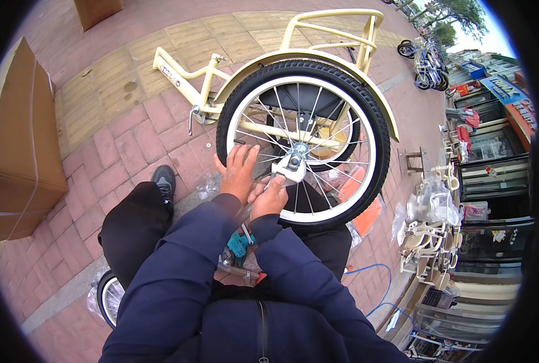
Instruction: The person assembles a tricycle by attaching a rear fender, installing a rear wheel, and tightening the axle nuts. They use a cordless drill and a wrench to secure components.
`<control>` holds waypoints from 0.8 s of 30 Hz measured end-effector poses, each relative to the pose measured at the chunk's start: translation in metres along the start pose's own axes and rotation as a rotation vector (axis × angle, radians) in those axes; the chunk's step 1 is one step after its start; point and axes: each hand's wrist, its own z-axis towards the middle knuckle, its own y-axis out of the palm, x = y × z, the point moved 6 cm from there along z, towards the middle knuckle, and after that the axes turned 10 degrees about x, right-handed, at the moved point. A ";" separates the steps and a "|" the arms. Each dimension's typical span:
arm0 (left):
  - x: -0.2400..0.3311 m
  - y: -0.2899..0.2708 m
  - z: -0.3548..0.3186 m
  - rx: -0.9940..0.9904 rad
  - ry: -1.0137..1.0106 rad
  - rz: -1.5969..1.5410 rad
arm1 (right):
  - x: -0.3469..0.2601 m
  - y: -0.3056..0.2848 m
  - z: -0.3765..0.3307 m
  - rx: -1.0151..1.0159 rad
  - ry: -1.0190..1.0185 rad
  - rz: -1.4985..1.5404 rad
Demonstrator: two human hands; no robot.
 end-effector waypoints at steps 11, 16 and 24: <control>0.003 -0.007 0.007 -0.076 -0.029 -0.053 | -0.095 -0.049 -0.003 -0.356 0.037 -0.721; 0.000 -0.005 0.009 -0.086 -0.012 -0.049 | -0.159 -0.034 0.034 -0.528 -0.215 -1.392; 0.003 -0.005 0.007 -0.074 -0.006 -0.019 | -0.201 0.027 0.057 -0.788 -0.598 -1.981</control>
